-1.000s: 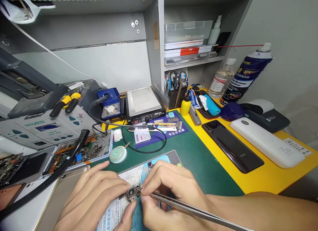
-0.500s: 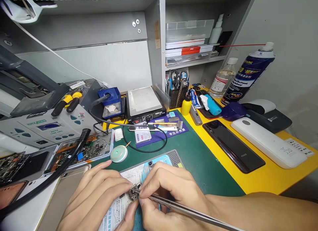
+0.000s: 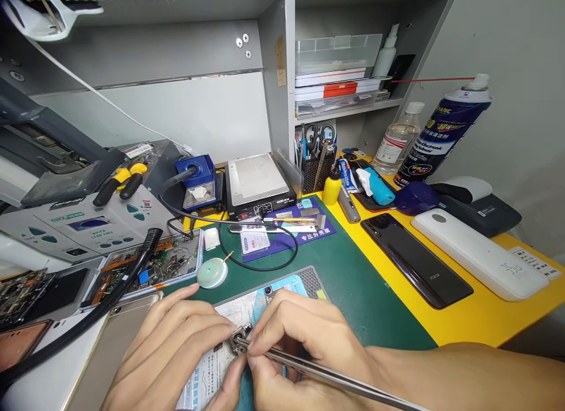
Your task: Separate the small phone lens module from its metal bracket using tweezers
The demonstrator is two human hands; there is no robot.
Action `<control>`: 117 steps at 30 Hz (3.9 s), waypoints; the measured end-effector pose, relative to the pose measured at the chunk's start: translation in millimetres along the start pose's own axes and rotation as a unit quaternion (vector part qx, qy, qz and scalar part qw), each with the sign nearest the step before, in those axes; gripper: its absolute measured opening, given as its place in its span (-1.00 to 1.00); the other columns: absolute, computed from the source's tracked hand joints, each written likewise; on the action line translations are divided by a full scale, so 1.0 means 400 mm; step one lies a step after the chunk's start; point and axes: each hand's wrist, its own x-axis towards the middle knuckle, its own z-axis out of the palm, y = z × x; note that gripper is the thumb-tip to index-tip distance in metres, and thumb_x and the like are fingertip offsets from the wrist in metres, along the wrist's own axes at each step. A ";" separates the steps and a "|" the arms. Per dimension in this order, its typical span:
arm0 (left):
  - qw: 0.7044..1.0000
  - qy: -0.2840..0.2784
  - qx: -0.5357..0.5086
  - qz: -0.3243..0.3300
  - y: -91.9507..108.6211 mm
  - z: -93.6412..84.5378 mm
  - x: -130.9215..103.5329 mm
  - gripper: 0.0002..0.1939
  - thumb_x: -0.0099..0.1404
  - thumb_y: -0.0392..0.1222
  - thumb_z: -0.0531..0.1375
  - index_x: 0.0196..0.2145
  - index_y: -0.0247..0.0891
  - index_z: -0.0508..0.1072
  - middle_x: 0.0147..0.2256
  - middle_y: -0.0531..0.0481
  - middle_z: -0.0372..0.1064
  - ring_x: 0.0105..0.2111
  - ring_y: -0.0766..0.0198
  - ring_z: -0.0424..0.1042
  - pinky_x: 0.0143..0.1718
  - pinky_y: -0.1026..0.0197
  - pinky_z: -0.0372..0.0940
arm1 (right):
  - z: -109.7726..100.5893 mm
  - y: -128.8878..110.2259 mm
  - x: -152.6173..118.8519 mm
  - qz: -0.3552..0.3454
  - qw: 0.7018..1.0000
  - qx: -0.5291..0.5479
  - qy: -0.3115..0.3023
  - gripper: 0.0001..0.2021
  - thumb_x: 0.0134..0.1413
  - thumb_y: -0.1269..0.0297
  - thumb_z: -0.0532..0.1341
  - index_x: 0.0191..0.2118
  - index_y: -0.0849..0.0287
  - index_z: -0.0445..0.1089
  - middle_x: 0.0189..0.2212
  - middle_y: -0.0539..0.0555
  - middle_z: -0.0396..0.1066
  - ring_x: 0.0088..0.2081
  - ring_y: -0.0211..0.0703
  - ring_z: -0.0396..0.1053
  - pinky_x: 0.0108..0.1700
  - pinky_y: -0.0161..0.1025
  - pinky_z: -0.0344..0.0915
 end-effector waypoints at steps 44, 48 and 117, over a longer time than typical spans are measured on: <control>0.999 0.025 0.018 -0.020 -0.004 -0.005 0.004 -0.79 0.14 -0.43 0.33 -0.26 -0.27 0.49 -0.38 0.05 0.51 -0.32 0.24 0.44 0.10 -0.09 0.29 | -0.017 -0.021 0.020 -0.016 1.000 -0.016 -0.019 -0.76 -0.06 0.65 0.33 -0.33 0.15 0.48 -0.37 0.10 0.53 -0.45 -0.17 0.51 -0.43 -0.28 0.44; 0.999 0.025 0.014 -0.027 -0.001 -0.009 0.003 -0.80 0.14 -0.43 0.32 -0.26 -0.28 0.48 -0.38 0.04 0.50 -0.31 0.23 0.44 0.10 -0.09 0.29 | -0.016 -0.027 0.025 -0.008 1.000 -0.023 -0.015 -0.76 -0.05 0.66 0.32 -0.33 0.17 0.50 -0.35 0.12 0.54 -0.43 -0.15 0.53 -0.40 -0.27 0.46; 0.996 0.046 -0.038 -0.070 0.012 -0.007 -0.003 -0.83 0.22 -0.42 0.26 -0.22 -0.28 0.48 -0.35 0.02 0.48 -0.30 0.25 0.41 0.13 -0.08 0.21 | -0.021 -0.013 0.012 -0.076 0.997 -0.003 -0.005 -0.70 -0.09 0.70 0.33 -0.27 0.19 0.52 -0.35 0.13 0.57 -0.33 -0.13 0.57 -0.34 -0.33 0.47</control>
